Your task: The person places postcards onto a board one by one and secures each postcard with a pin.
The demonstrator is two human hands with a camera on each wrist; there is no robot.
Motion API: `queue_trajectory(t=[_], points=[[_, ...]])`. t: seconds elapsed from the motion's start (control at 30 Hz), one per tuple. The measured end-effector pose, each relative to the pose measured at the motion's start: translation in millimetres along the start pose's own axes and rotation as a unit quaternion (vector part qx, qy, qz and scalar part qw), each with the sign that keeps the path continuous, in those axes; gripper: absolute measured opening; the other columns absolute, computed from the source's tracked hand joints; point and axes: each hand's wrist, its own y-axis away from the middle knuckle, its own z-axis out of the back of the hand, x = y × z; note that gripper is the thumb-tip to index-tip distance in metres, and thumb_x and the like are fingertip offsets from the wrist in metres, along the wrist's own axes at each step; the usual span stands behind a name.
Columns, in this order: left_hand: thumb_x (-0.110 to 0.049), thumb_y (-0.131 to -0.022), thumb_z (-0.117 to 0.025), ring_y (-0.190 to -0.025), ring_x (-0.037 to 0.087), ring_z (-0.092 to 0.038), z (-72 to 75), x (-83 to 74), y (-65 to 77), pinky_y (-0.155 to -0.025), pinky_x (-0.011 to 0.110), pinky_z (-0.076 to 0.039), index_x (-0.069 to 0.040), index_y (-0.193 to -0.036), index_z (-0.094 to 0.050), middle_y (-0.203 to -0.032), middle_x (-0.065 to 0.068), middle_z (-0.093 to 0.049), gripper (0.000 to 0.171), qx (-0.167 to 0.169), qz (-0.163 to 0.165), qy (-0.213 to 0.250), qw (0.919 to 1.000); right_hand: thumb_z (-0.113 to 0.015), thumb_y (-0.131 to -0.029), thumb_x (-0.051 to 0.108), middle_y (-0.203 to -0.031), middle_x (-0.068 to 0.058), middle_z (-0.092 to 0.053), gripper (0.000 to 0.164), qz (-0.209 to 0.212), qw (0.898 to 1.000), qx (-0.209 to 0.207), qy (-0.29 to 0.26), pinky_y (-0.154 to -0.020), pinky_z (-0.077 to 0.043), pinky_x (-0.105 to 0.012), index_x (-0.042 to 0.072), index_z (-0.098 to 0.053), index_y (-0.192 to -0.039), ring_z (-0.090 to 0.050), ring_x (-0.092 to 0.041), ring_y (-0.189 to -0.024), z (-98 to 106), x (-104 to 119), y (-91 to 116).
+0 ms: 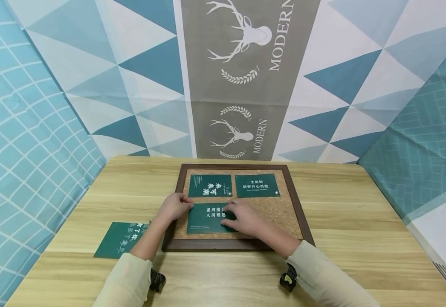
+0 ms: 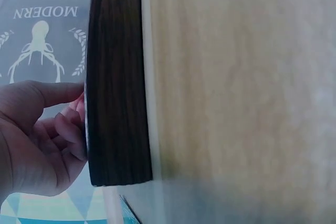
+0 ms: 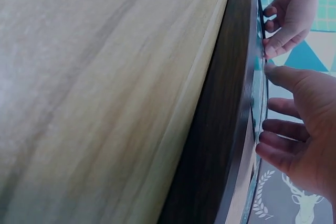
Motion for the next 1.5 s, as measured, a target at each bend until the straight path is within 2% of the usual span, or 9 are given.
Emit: queue_trajectory(t=[0.1, 0.23, 0.33, 0.47, 0.73, 0.93, 1.07, 1.33, 1.5], points=[[-0.016, -0.087, -0.064, -0.076, 0.020, -0.055, 0.1, -0.3, 0.5, -0.059, 0.026, -0.045, -0.002, -0.092, -0.065, -0.097, 0.014, -0.066, 0.015, 0.002, -0.004, 0.000, 1.0000, -0.062, -0.088, 0.040, -0.123, -0.008, -0.059, 0.038, -0.005, 1.000, -0.016, -0.007, -0.094, -0.048, -0.040, 0.012, -0.066, -0.114, -0.056, -0.024, -0.114, 1, -2, 2], [-0.018, -0.088, -0.064, -0.077, 0.020, -0.054, 0.3, 0.1, 1.0, -0.060, 0.026, -0.045, -0.002, -0.094, -0.064, -0.098, 0.014, -0.065, 0.017, 0.004, 0.000, 0.011, 0.9999, -0.063, -0.088, 0.036, -0.107, -0.004, -0.062, 0.034, -0.008, 0.999, -0.040, -0.019, -0.077, -0.051, -0.034, 0.011, -0.067, -0.110, -0.058, -0.018, -0.093, 4, -7, 4], [-0.019, -0.088, -0.064, -0.078, 0.020, -0.054, 0.6, 1.2, 2.0, -0.061, 0.027, -0.045, -0.002, -0.097, -0.063, -0.096, 0.014, -0.064, 0.019, 0.004, 0.001, 0.026, 0.9996, -0.065, -0.088, 0.031, -0.099, -0.003, -0.063, 0.030, -0.010, 0.997, -0.067, -0.029, -0.070, -0.049, -0.031, 0.009, -0.068, -0.107, -0.055, -0.017, -0.088, 8, -11, 6], [-0.018, -0.088, -0.064, -0.077, 0.020, -0.055, 0.8, 3.1, 3.5, -0.061, 0.026, -0.046, -0.002, -0.099, -0.063, -0.093, 0.012, -0.062, 0.019, 0.001, -0.004, 0.047, 0.9989, -0.066, -0.087, 0.028, -0.099, -0.005, -0.065, 0.027, -0.015, 0.994, -0.099, -0.031, -0.077, -0.051, -0.036, 0.007, -0.069, -0.105, -0.059, -0.022, -0.095, 14, -19, 9], [-0.020, -0.088, -0.064, -0.076, 0.019, -0.057, 5.9, 8.9, 6.3, -0.061, 0.025, -0.049, -0.001, -0.099, -0.065, -0.094, 0.013, -0.063, 0.022, -0.011, -0.015, 0.055, 0.9983, -0.067, -0.086, 0.025, -0.101, -0.008, -0.067, 0.026, -0.057, 0.989, -0.132, -0.025, -0.079, -0.053, -0.039, 0.006, -0.069, -0.105, -0.062, -0.024, -0.094, 29, -38, 15], [-0.021, -0.089, -0.063, -0.076, 0.018, -0.058, 14.9, 12.3, 9.8, -0.062, 0.026, -0.049, -0.001, -0.101, -0.066, -0.095, 0.014, -0.064, 0.023, -0.016, -0.023, 0.054, 0.9982, -0.063, -0.090, 0.028, -0.109, -0.012, -0.065, 0.032, -0.099, 0.985, -0.129, -0.053, -0.077, -0.054, -0.041, 0.005, -0.067, -0.112, -0.063, -0.027, -0.096, 43, -56, 21], [-0.021, -0.090, -0.062, -0.076, 0.018, -0.059, 19.3, 14.9, 11.8, -0.062, 0.027, -0.049, -0.001, -0.102, -0.066, -0.095, 0.014, -0.064, 0.024, -0.016, -0.024, 0.054, 0.9981, -0.060, -0.091, 0.033, -0.113, -0.012, -0.065, 0.035, -0.132, 0.982, -0.130, -0.045, -0.078, -0.053, -0.043, 0.008, -0.066, -0.115, -0.062, -0.026, -0.098, 51, -67, 27], [-0.022, -0.089, -0.062, -0.076, 0.020, -0.058, 28.4, 19.6, 16.3, -0.061, 0.029, -0.049, 0.000, -0.101, -0.064, -0.094, 0.016, -0.064, 0.026, -0.017, -0.021, 0.056, 0.9981, -0.058, -0.092, 0.029, -0.112, -0.018, -0.064, 0.035, -0.158, 0.972, -0.158, -0.071, -0.078, -0.051, -0.046, 0.002, -0.065, -0.114, -0.061, -0.032, -0.097, 63, -90, 40], [-0.024, -0.090, -0.061, -0.083, 0.023, -0.059, 35.6, 28.1, 19.4, -0.066, 0.032, -0.050, 0.000, -0.105, -0.063, -0.098, 0.016, -0.063, 0.028, -0.015, -0.016, 0.045, 0.9987, -0.056, -0.093, 0.029, -0.112, -0.022, -0.062, 0.038, -0.176, 0.967, -0.168, -0.078, -0.079, -0.050, -0.049, 0.000, -0.062, -0.117, -0.060, -0.035, -0.098, 65, -103, 45]])
